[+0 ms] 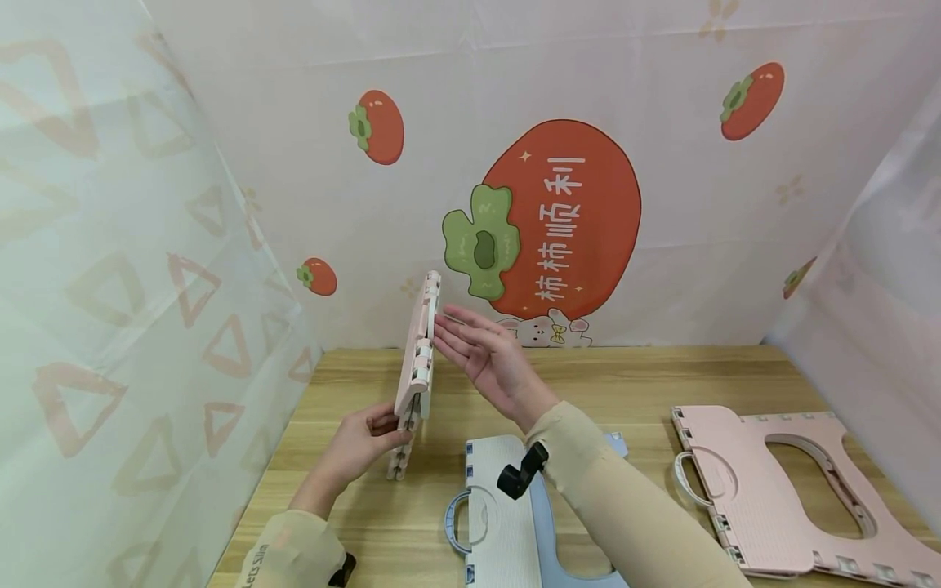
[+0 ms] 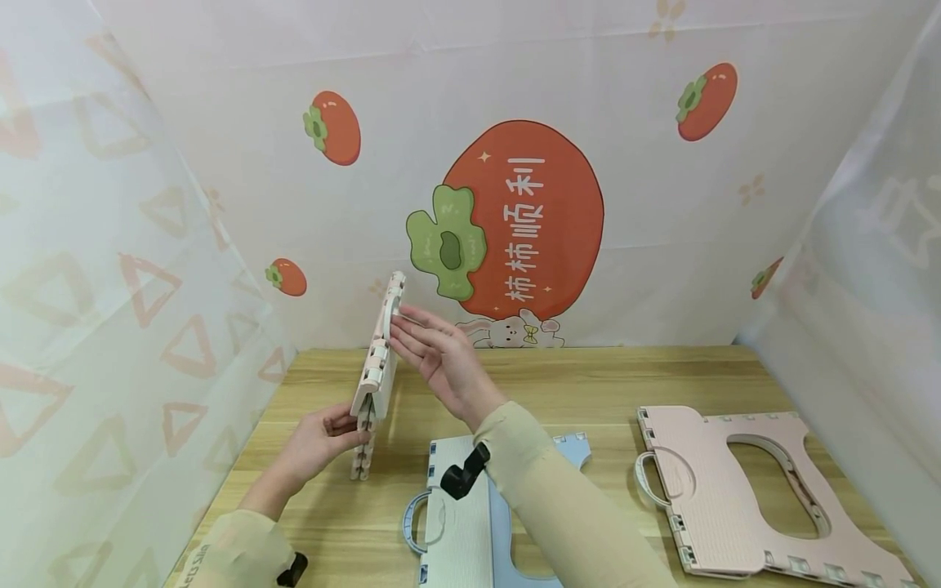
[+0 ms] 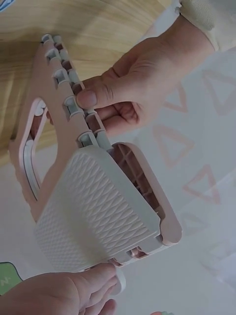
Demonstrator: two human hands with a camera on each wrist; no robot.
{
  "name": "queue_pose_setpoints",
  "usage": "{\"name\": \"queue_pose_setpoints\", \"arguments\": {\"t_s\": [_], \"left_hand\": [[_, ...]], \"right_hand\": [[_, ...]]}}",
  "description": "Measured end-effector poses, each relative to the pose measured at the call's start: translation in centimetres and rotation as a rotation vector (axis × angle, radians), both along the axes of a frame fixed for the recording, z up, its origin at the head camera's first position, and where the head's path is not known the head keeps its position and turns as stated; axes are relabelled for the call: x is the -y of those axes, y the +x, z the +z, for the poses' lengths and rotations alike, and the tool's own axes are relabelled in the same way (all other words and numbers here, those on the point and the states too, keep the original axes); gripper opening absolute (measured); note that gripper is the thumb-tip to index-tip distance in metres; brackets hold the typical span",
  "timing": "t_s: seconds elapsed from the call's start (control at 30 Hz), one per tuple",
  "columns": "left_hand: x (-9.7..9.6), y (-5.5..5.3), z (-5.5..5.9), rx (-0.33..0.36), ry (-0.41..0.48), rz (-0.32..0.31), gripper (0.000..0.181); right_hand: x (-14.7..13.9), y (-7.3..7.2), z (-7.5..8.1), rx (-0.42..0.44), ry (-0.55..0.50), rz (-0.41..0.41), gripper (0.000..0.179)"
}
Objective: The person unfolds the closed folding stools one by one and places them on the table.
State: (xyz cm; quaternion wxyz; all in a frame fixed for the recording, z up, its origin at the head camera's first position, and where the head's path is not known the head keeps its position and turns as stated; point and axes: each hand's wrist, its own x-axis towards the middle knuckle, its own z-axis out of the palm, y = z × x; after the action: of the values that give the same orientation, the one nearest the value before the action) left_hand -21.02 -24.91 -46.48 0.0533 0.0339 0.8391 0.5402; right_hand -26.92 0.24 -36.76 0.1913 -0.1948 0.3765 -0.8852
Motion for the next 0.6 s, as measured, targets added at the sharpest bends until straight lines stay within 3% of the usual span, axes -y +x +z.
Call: {"name": "queue_pose_setpoints", "arguments": {"t_s": [0.6], "left_hand": [[-0.13, 0.03, -0.40, -0.003, 0.036, -0.006, 0.059]], "right_hand": [[0.42, 0.12, 0.22, -0.040, 0.001, 0.029, 0.050]]}}
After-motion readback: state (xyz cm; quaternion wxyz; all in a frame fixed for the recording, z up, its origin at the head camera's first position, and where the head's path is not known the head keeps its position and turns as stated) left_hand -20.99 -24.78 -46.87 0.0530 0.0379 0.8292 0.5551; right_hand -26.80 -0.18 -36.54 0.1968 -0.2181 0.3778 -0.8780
